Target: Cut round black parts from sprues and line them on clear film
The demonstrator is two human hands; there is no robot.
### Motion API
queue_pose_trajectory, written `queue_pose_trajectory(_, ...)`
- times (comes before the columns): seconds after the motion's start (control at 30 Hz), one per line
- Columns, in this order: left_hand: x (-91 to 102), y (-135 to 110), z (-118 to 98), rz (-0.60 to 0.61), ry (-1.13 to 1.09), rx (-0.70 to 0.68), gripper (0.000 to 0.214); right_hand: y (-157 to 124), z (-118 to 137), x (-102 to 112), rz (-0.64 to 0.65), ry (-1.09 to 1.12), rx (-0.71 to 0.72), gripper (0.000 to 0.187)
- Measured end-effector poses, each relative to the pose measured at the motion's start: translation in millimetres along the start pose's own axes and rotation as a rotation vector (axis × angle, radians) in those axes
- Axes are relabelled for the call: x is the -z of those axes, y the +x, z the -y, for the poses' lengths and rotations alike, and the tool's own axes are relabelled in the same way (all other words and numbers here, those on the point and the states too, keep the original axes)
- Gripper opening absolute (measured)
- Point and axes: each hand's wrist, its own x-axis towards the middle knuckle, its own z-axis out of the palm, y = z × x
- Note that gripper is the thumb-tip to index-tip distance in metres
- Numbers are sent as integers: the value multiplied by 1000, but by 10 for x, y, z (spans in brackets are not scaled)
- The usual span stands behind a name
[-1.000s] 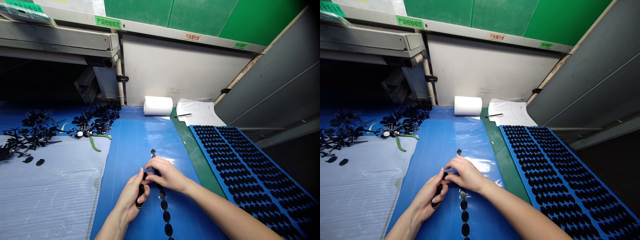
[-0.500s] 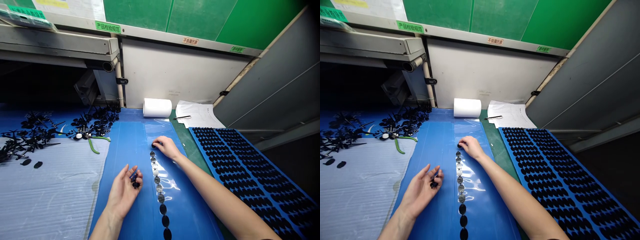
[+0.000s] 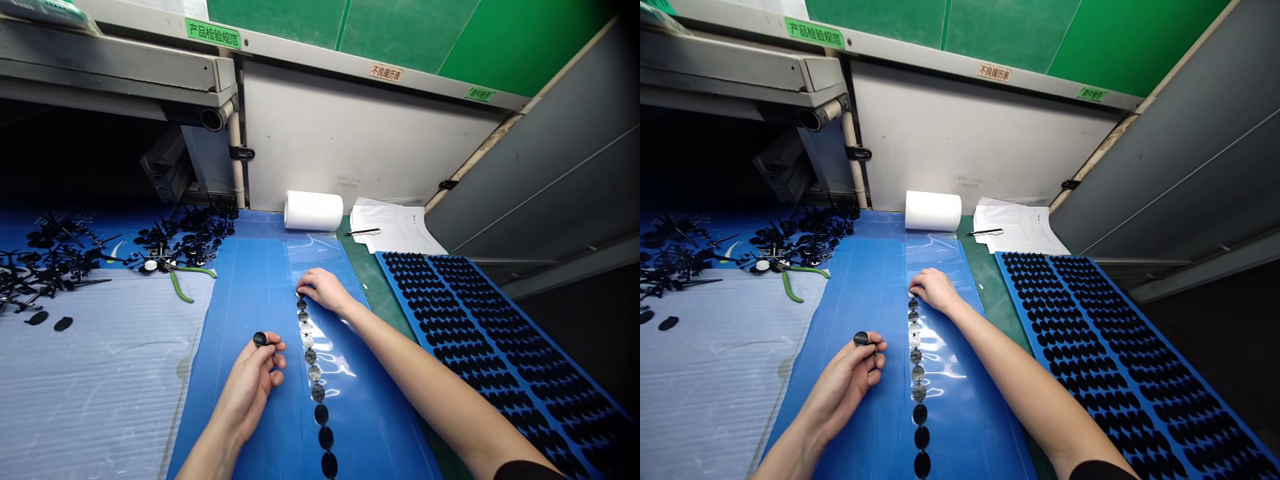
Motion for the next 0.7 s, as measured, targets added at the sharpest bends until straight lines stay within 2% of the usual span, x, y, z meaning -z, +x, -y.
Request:
queue_pose_trajectory(0.17, -21, -9, 20, 28, 50, 8, 12, -1, -1, -3, 9, -9, 0, 6)
queue_pose_trajectory(0.33, -25, -8, 5, 146, -13, 71, 32, 0, -2, -19, 5, 10, -5, 5)
queue_pose_trajectory(0.57, -55, 36, 37, 49, 203, -36, 25, -48, 4, -82, -45, 102, -45, 3)
queue_pose_trajectory(0.7, -88, 77, 53, 44, 304, -92, 24, -56, 16, -34, -88, 219, -72, 10)
